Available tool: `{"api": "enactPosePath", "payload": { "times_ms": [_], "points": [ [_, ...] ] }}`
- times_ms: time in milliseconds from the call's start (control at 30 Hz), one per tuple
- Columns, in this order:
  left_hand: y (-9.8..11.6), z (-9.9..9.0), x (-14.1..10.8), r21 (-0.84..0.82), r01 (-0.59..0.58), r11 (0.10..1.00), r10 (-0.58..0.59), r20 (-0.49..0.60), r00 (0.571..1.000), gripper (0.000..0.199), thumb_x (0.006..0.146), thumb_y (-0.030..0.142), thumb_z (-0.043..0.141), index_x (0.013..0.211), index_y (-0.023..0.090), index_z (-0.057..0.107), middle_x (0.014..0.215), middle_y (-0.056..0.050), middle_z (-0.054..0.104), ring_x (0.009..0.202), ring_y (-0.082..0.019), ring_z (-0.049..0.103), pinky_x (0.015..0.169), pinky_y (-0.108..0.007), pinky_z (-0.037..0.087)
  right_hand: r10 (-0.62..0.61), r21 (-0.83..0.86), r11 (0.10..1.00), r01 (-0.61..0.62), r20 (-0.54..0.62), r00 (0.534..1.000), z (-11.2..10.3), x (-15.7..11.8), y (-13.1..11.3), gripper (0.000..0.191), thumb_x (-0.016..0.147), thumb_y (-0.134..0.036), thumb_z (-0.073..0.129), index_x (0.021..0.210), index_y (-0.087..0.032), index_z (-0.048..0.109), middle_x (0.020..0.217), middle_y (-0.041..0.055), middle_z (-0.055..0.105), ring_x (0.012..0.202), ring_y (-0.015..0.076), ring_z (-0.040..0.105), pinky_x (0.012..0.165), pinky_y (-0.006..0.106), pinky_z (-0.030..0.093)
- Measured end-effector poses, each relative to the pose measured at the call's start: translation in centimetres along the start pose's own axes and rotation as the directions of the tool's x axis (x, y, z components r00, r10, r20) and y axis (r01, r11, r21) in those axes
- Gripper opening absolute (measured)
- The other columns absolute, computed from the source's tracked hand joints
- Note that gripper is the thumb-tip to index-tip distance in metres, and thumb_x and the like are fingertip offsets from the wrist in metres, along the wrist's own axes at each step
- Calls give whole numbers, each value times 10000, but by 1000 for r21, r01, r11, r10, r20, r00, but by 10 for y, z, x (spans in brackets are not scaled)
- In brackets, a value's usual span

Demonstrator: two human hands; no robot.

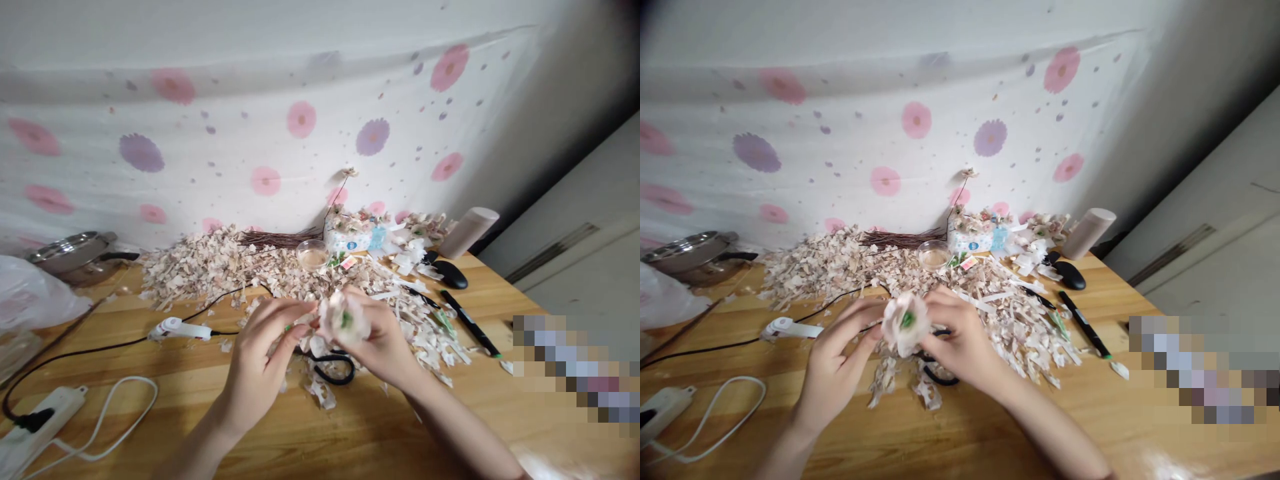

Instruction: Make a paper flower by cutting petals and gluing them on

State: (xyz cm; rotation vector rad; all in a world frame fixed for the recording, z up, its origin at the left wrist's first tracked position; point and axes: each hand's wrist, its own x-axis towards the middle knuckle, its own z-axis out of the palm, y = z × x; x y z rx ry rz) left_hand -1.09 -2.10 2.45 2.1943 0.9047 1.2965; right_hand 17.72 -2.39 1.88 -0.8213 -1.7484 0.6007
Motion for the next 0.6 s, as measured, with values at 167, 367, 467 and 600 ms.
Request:
{"api": "enactPosePath", "payload": {
  "times_ms": [167,367,467,600],
  "points": [
    [-1,-7,-2,-4,204,979,-203,-147,968,196,929,210,483,1053,271,623,1082,16,647,1033,-122,585,922,-198,434,373,308,879,-364,32,927,-7,0,21,235,808,-394,661,684,-195,682,700,18,692,673,147,631,641,265,484],
    [-1,-25,-5,5,285,958,-265,-359,895,184,922,337,488,1025,260,619,1008,33,682,911,-108,634,816,-144,491,398,-255,880,-401,-66,915,-50,7,71,383,893,-486,481,827,-173,691,825,56,734,733,172,674,642,276,505],
    [-14,-38,-14,73,321,944,-270,-387,882,248,926,400,449,1014,244,620,1000,11,689,884,-131,637,806,-181,505,382,-467,788,-401,-139,914,-101,37,99,326,870,-455,534,873,-184,714,889,77,729,781,209,664,685,319,503],
    [-45,-53,-49,191,424,885,-329,-387,861,291,893,463,462,961,246,644,962,-10,712,863,-199,663,753,-275,548,324,-753,541,-374,-224,919,-157,95,142,244,910,-326,523,927,-146,687,995,129,672,970,247,604,870,409,463]
  ]
}}
